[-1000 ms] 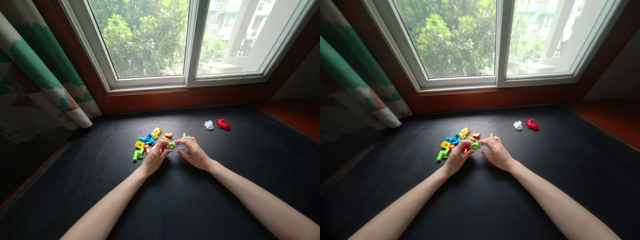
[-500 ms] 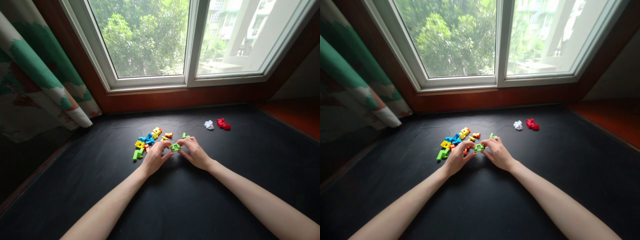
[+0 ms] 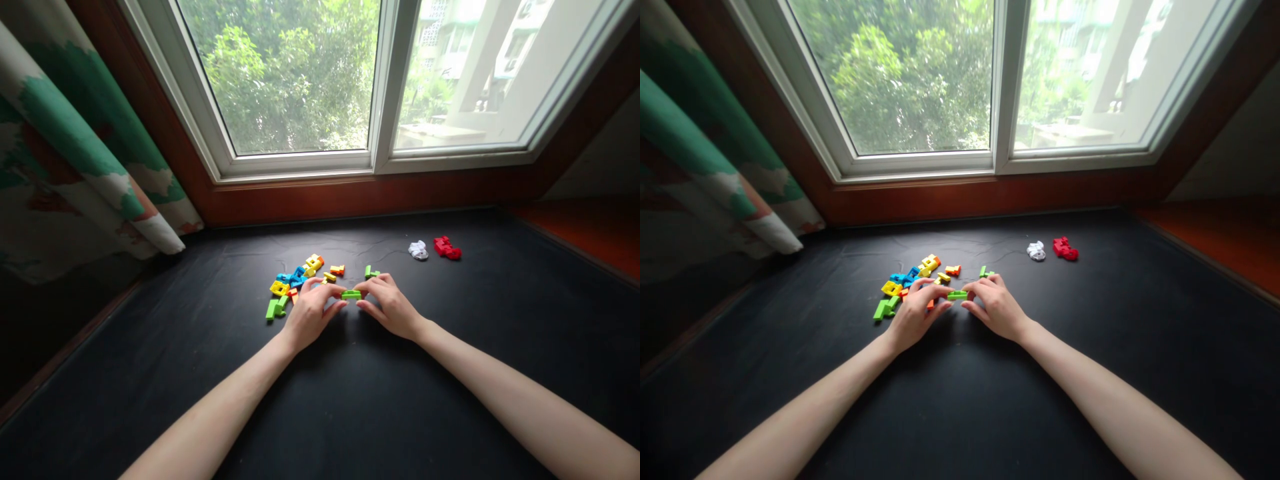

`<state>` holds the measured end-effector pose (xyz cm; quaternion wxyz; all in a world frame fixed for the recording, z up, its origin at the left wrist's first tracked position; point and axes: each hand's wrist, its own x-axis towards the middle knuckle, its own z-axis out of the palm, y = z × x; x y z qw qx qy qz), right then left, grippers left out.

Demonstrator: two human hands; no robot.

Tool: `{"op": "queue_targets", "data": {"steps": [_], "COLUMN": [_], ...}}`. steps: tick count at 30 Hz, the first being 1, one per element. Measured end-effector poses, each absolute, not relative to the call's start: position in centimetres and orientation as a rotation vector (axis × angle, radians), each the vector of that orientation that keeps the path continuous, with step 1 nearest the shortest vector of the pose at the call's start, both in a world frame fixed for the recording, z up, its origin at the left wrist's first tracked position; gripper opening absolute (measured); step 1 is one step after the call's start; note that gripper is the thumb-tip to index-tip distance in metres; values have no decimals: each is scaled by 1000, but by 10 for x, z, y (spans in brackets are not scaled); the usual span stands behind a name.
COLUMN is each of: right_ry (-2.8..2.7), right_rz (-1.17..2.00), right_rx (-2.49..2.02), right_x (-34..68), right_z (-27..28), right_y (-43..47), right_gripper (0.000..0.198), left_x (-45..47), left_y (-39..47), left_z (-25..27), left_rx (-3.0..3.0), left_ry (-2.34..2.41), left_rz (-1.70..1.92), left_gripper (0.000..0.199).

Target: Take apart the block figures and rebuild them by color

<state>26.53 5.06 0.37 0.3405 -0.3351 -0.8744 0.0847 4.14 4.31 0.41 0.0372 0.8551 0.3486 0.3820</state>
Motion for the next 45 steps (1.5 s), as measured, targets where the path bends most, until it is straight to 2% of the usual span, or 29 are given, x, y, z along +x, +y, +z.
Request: {"op": "queue_targets", "data": {"steps": [7,19,24,36,45], "right_ry": [-2249,-2322,-2268,-1821,-1937], "right_rz": [238,285,244,87,14], "right_rx": [-909,-881,-905,-1556,-1626], "right_x": [265,265,270,313,310], "right_z": [4,8,7,-22,-20], "right_y": [49,49,54,101,98], "right_gripper": [21,17,18,29,25], "left_x": [41,41,41,43,45], "left_y": [44,44,45,44,40], "left_z": [4,4,4,5,6], "left_rx": [2601,2597,2597,2616,2727], "left_ry": [1066,1083,1090,1169,1113], "left_rz": [1159,1108,1147,1063,958], "left_gripper": [19,15,20,13,17]}}
